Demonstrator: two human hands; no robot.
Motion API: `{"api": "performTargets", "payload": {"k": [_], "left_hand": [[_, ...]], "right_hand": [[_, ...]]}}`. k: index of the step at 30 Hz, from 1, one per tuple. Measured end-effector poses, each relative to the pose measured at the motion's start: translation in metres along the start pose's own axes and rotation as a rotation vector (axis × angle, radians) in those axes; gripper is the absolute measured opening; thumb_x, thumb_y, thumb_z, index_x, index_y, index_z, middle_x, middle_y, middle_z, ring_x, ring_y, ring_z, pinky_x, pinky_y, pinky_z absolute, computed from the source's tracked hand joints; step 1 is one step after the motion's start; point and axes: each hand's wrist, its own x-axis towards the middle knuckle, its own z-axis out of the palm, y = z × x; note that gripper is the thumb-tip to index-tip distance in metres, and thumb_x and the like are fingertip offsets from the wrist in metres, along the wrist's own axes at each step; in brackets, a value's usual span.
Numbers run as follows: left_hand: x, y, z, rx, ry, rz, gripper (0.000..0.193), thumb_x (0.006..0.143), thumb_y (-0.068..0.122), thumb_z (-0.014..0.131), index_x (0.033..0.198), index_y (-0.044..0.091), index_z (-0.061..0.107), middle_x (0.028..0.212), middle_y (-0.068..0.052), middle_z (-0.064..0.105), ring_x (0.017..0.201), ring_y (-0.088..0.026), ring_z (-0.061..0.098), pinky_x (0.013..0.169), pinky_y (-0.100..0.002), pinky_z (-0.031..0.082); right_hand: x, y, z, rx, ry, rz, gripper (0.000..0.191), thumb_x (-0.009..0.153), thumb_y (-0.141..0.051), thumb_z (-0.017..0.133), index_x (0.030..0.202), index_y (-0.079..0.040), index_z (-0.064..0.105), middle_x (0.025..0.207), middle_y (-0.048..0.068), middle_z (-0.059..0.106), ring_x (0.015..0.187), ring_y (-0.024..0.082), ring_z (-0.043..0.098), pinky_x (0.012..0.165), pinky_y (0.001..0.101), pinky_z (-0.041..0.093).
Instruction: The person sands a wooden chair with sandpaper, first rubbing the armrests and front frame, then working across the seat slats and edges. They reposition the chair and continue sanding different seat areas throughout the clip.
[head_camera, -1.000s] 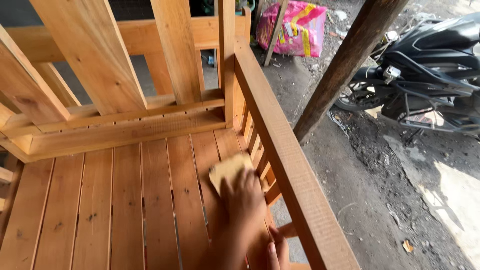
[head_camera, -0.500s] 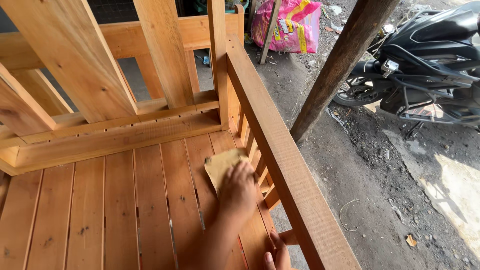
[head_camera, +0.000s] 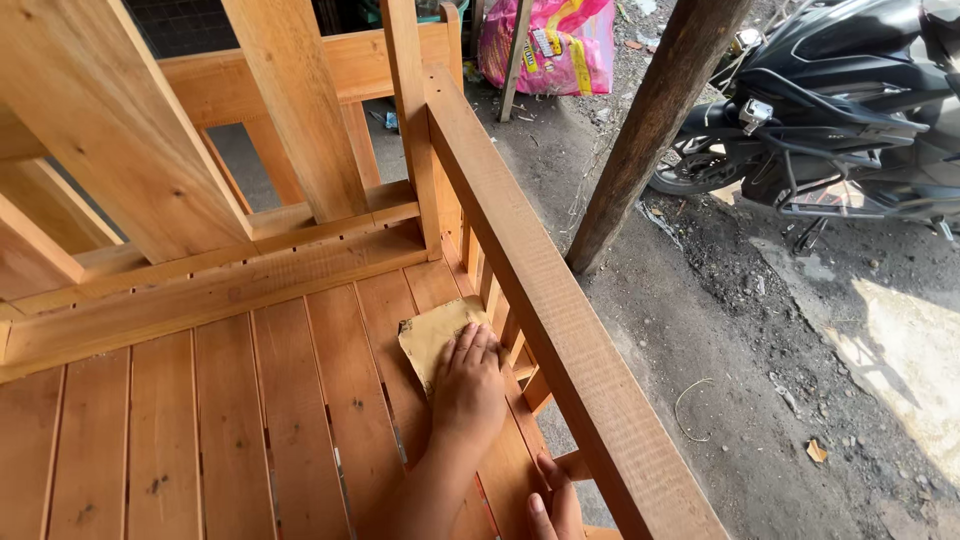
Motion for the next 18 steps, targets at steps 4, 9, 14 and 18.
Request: {"api": "performTargets", "payload": {"k": [4,9,14,18], "left_hand": [[0.049,-0.029,0.003,-0.002,-0.098,-0.101,0.036,0.103,0.013,0.044,0.129,-0.002,0.063,0.147,-0.015,0.055,0.146,-0.028,0.043,0.122,-0.045,0.031],[0.065,-0.041,0.011,-0.054,-0.095,-0.14,0.034,0.099,0.015,0.047,0.125,0.002,0.065,0.147,-0.009,0.057,0.147,-0.024,0.039,0.121,-0.046,0.028],[-0.005,0.005,0.013,-0.037,-0.021,-0.088,0.041,0.092,0.012,0.05,0.129,0.002,0.064,0.148,-0.01,0.053,0.145,-0.025,0.038,0.117,-0.053,0.023],[0.04,-0.018,0.013,0.067,-0.032,-0.143,0.04,0.093,0.013,0.052,0.129,0.004,0.065,0.151,-0.009,0.051,0.148,-0.028,0.037,0.121,-0.053,0.023]], "right_hand": [[-0.019,-0.019,0.011,-0.074,0.061,0.068,0.066,0.095,-0.018,0.057,0.152,0.006,0.035,0.155,0.025,0.046,0.147,0.032,0.042,0.119,0.0432,0.028],[-0.016,-0.034,0.016,-0.159,0.021,0.094,0.066,0.093,-0.019,0.058,0.151,0.004,0.036,0.158,0.022,0.043,0.151,0.032,0.037,0.122,0.044,0.023],[-0.007,-0.044,0.026,-0.146,0.034,0.068,0.068,0.094,-0.02,0.059,0.151,0.005,0.034,0.157,0.024,0.043,0.151,0.034,0.038,0.122,0.0453,0.024],[-0.015,-0.037,0.017,-0.221,-0.082,-0.09,0.073,0.095,-0.022,0.061,0.153,0.009,0.031,0.16,0.028,0.039,0.154,0.034,0.032,0.123,0.0449,0.02]]}}
